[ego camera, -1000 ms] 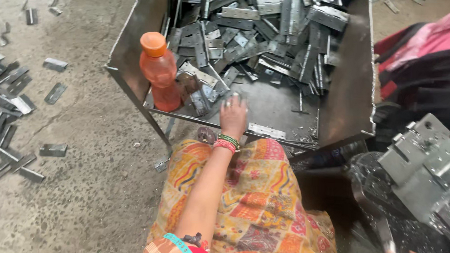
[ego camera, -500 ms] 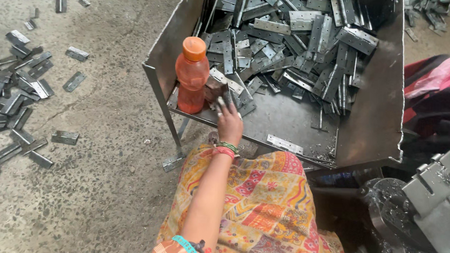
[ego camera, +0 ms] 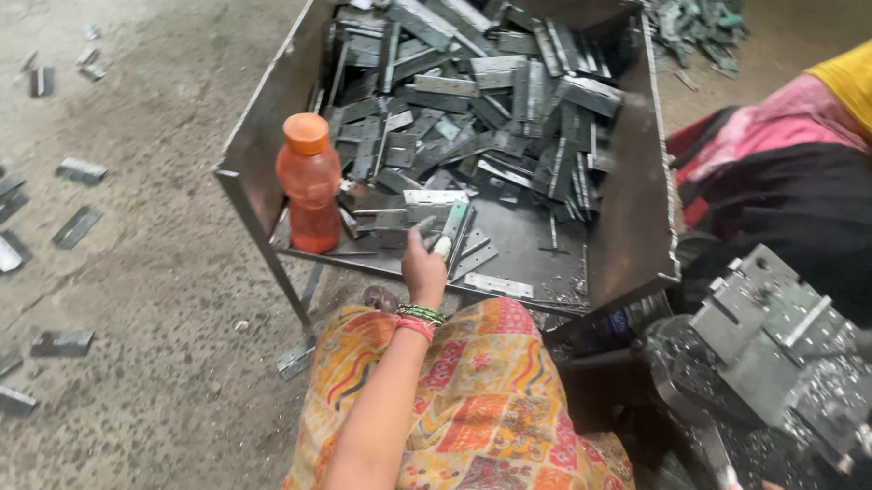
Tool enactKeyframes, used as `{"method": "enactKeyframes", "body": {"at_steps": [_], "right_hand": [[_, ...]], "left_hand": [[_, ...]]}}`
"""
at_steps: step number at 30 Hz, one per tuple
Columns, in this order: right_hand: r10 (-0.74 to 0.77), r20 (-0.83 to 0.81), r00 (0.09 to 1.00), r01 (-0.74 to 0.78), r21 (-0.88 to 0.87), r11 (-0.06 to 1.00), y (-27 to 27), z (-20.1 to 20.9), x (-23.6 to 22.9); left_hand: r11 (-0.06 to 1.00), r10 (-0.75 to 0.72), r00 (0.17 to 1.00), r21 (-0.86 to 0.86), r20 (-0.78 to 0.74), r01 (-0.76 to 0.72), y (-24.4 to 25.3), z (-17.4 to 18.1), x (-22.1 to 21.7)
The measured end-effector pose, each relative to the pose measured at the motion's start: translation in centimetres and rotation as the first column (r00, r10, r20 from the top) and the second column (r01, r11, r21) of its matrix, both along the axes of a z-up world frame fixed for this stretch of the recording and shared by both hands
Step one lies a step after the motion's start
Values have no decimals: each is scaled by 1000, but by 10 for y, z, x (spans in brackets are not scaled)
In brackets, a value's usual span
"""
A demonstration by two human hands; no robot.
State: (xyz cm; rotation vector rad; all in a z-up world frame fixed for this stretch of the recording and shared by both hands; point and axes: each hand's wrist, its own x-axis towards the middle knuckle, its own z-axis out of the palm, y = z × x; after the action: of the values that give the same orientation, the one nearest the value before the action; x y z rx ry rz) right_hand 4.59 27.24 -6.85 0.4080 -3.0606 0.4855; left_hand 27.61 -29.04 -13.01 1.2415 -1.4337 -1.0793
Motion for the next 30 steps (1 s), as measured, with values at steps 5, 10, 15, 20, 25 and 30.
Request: {"method": "enactKeyframes", "body": {"at_steps": [5,10,15,20,25,30], "right_hand": [[61,-44,997,-65,-107,992,-6,1,43],[-7,-31,999,1,-184,983,-35,41,86],[-75,27,997,79,-202,976,-58,73,101],[-83,40,996,90,-211,973,-64,77,100],[-46,0,999,46,-132,990,-57,68,99],[-15,36,999,18,-96,995,-44,24,101]], "left_hand": [[931,-363,903,-48,-230,362,63,89,-36],[726,-682,724,-222,-106,651,166,156,-100],[326,-434,661,-577,612,749,245,164,-159],[221,-426,622,-591,657,775,307,143,-156],[209,-454,512,-471,729,857,320,131,-181],[214,-443,495,-448,747,868,314,135,-205]]}}
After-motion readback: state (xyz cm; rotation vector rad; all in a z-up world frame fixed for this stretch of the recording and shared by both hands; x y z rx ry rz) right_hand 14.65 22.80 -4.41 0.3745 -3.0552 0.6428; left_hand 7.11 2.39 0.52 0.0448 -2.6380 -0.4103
